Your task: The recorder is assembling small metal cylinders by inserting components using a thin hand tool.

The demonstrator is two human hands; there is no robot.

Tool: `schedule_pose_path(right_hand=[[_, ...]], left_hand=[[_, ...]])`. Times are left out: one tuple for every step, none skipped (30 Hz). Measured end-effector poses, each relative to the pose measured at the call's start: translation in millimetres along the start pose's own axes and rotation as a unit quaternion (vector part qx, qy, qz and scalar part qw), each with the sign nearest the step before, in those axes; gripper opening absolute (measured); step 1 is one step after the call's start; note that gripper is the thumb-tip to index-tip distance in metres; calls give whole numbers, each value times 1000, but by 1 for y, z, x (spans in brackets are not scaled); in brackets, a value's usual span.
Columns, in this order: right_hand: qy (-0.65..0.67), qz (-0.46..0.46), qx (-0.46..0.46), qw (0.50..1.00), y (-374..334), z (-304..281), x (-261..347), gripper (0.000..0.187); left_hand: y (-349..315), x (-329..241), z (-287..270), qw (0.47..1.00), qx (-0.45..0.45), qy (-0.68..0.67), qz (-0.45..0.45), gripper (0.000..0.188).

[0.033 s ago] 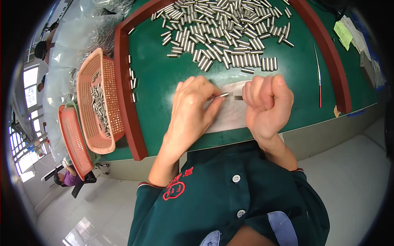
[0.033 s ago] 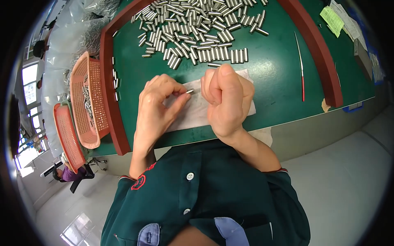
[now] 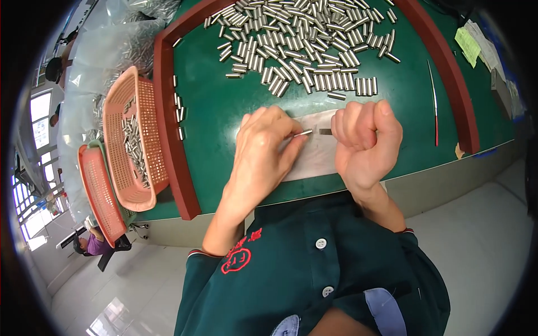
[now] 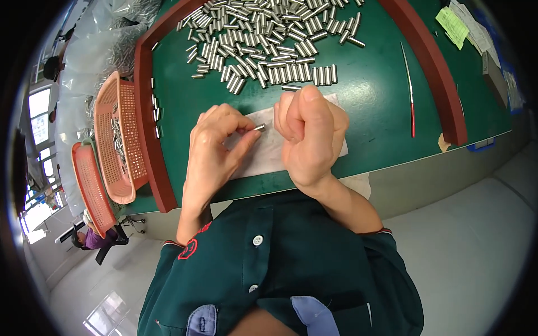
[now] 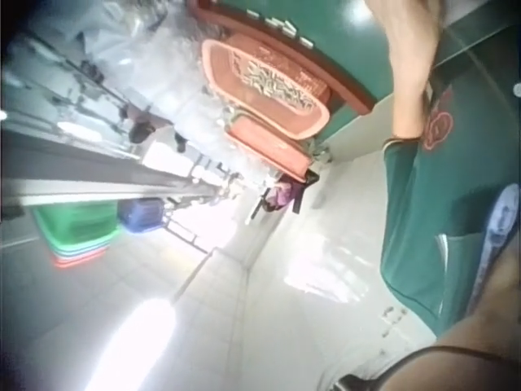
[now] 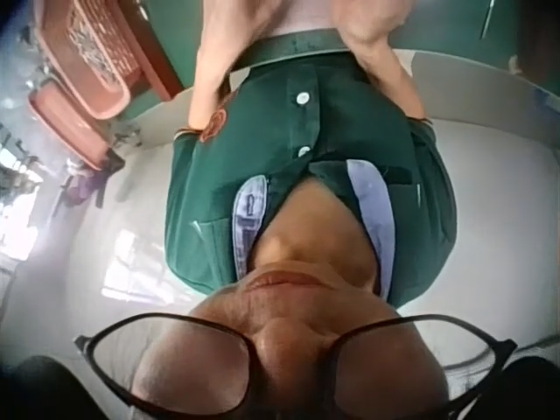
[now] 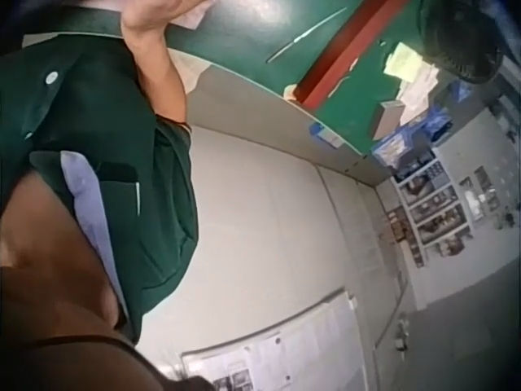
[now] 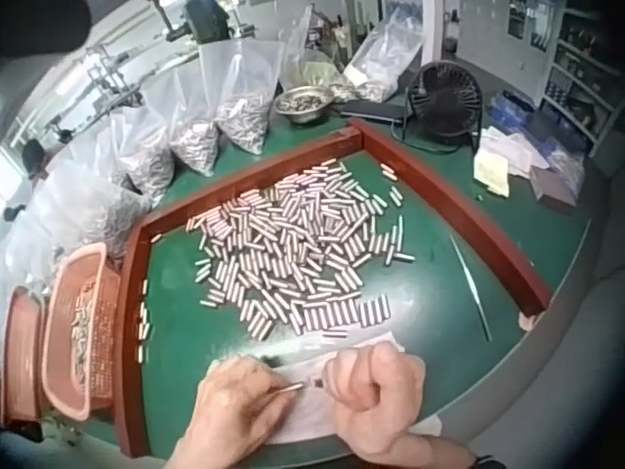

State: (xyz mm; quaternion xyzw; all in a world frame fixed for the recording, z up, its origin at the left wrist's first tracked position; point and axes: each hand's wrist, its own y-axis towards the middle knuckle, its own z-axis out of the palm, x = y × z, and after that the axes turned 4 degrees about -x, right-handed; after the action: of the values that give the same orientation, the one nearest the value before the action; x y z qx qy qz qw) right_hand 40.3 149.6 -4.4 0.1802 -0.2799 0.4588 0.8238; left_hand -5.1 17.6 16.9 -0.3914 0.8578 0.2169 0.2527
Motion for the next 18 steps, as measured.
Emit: schedule_pose_path(right_hand=[[4,-9,2,1000,1,0,2,40],[3,-8,1,1000,2,1,2,40],[-26,11,7,1000,3,1,3,41],[-55,30,14,998,4,1,5,41],[-57,29,11,998,4,1,6,41],[-56,48,9,997,5,1,6,41],[-55,67,7,996,6,1,6,41],[-56,67,4,996,6,0,6,41],[-56,68,8,996,6,0,5,41],[-55,69,12,996,6,0,5,41],[-55,69,10,996,6,0,4,41],[-54,69,13,996,6,1,4,41],[-53,68,15,996,6,1,3,41],[-54,68,14,996,6,1,3,41],[-52,74,13,996,6,1,3,41],[-50,80,12,995,7,2,3,41],[-51,80,10,995,7,2,3,41],[-51,82,18,995,7,1,4,41]], left_hand=[[-1,0,3,1000,3,-5,-1,10],[-3,1,5,1000,8,-2,6,10],[-5,2,7,1000,14,1,13,10],[-6,2,8,1000,15,0,12,10],[-7,3,10,1000,10,-6,11,10],[-7,5,11,1000,5,-12,10,10],[-7,5,12,1000,7,-14,11,10],[-7,6,12,1000,4,-16,12,10],[-7,6,13,1000,1,-19,13,10],[-7,6,13,1000,3,-20,13,10],[-7,6,14,1000,-1,-22,12,10],[-7,6,14,1000,-5,-24,10,10],[-7,6,14,1000,-3,-25,11,10],[-7,6,14,1000,-4,-26,9,10],[-7,7,14,1000,-4,-26,7,10],[-7,7,14,1000,-3,-27,7,10],[-7,8,15,1000,-2,-28,7,10],[-7,8,15,1000,-1,-29,7,10]])
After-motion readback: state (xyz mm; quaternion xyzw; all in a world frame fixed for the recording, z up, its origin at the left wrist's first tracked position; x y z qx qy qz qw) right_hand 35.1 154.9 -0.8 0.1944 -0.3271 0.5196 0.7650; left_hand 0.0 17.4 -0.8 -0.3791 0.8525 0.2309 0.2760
